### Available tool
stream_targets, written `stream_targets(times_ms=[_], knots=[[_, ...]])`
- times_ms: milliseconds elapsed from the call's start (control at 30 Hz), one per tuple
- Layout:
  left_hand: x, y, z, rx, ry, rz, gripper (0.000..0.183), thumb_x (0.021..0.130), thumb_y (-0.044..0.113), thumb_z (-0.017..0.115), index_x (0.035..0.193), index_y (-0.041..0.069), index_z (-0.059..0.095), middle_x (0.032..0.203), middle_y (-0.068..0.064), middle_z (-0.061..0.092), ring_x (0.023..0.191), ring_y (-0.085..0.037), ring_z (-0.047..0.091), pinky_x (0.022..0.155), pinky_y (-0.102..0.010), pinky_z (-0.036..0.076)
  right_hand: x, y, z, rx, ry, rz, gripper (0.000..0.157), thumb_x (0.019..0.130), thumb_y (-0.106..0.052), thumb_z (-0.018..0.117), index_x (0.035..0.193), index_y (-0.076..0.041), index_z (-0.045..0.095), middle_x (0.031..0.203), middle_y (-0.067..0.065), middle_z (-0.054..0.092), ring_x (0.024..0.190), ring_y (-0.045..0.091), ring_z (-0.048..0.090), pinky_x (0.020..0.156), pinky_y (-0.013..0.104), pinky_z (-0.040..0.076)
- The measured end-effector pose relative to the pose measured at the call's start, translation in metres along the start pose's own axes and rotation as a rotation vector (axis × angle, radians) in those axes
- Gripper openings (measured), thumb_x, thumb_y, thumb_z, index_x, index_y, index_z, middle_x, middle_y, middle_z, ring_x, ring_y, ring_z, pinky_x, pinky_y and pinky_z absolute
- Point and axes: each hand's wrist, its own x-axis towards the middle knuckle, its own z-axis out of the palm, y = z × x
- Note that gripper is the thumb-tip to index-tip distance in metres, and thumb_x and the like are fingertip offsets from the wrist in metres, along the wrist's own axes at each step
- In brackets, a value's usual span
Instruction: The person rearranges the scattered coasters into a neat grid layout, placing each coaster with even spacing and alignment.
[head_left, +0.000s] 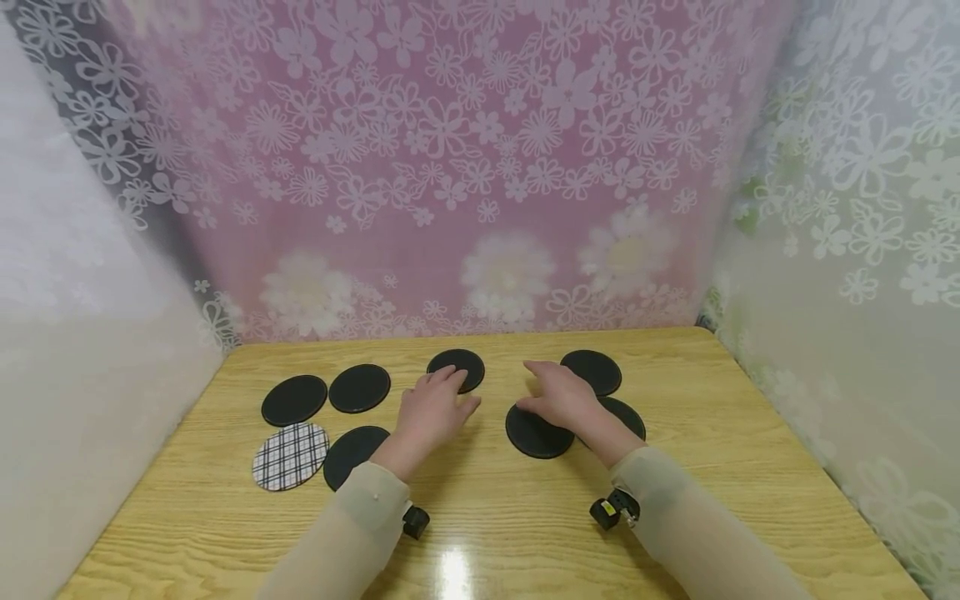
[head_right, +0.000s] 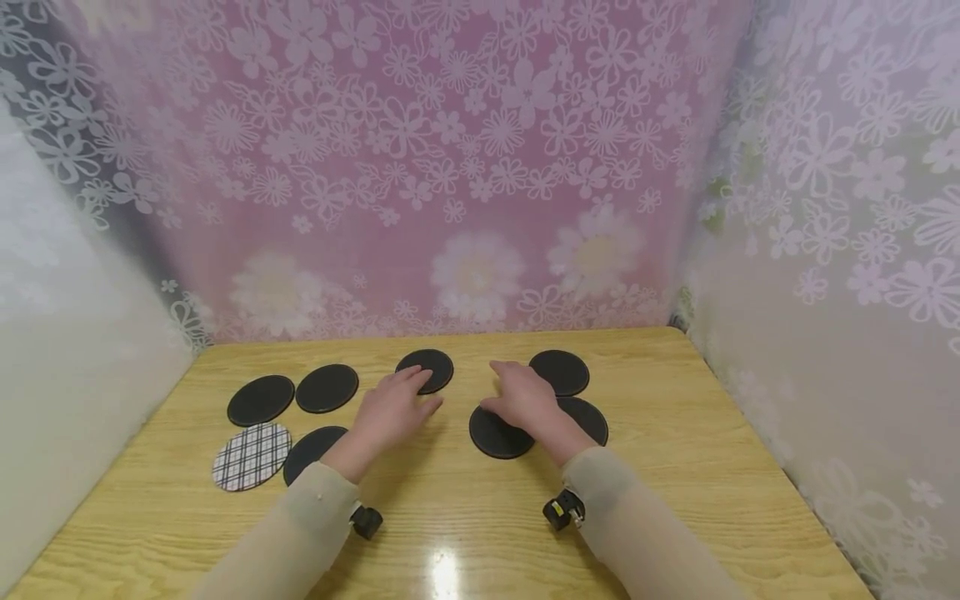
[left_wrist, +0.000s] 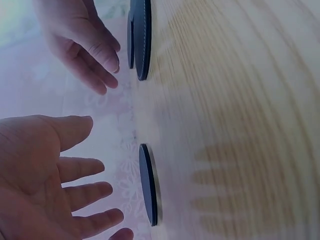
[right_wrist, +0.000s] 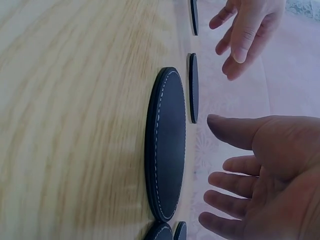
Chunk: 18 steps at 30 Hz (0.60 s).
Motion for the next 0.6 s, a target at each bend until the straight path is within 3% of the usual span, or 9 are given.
stream_targets(times_ms=[600], knots=[[0.015,-0.034,0.001,0.001,0.098,-0.09,0.063,0.113,0.045,0.065,0.163,0.009,0.054,0.165,-0.015,0.052,0.151,-0.045,0.047,0.118,-0.073,0.036,0.016,-0.015,0.004,-0.015,0.001,-0.104,0.077,0.109,-0.036,0.074,0.17,-0.003,0.04,0.17,0.024,0.044,0.155,0.046,0.043,0.123,0.063,0.037]])
